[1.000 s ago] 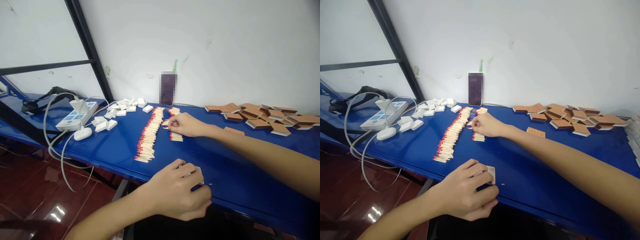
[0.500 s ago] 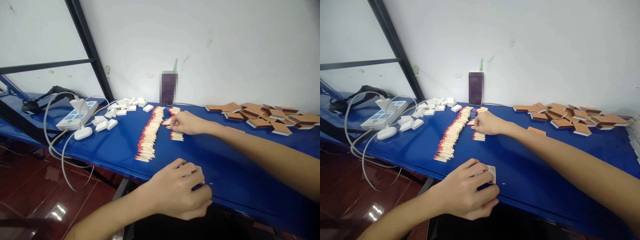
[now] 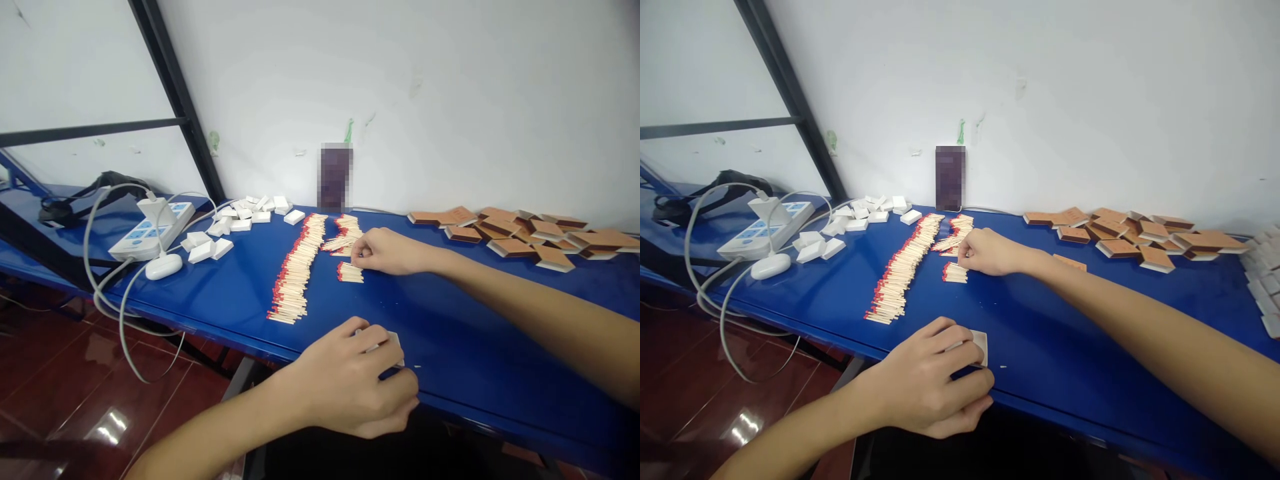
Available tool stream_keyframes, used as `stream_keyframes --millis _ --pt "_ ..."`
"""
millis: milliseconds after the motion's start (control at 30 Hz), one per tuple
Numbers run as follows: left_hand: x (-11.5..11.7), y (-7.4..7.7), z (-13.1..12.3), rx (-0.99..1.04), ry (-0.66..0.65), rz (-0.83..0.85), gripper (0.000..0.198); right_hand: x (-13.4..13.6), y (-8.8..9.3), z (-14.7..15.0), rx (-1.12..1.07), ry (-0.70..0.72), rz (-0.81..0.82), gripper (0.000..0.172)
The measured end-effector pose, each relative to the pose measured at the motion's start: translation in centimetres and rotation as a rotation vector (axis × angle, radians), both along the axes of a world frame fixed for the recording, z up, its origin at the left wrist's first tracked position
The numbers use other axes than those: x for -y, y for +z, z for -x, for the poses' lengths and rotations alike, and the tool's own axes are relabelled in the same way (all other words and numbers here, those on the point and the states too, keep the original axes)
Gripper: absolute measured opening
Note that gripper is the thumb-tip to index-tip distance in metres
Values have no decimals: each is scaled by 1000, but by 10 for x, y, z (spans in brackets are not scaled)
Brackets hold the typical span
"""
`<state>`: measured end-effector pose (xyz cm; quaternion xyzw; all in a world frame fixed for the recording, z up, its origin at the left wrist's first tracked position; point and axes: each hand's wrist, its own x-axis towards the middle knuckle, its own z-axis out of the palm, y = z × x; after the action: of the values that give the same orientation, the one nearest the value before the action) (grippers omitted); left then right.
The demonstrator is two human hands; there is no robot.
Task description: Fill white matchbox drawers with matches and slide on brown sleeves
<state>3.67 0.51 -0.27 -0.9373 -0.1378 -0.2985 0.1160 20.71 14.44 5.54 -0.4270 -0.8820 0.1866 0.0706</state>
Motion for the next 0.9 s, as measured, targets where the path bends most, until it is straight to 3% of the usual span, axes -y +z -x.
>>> stream_keyframes --millis 233,500,900 --pt "-1 1 -1 -5 8 -10 18 -1 0 3 -36 35 14 24" --pt "-1 0 -1 4 3 3 19 -13 -12 6 -78 -26 -240 22" --pt "0 0 1 -46 20 8 18 -21 -22 12 -103 48 -240 20"
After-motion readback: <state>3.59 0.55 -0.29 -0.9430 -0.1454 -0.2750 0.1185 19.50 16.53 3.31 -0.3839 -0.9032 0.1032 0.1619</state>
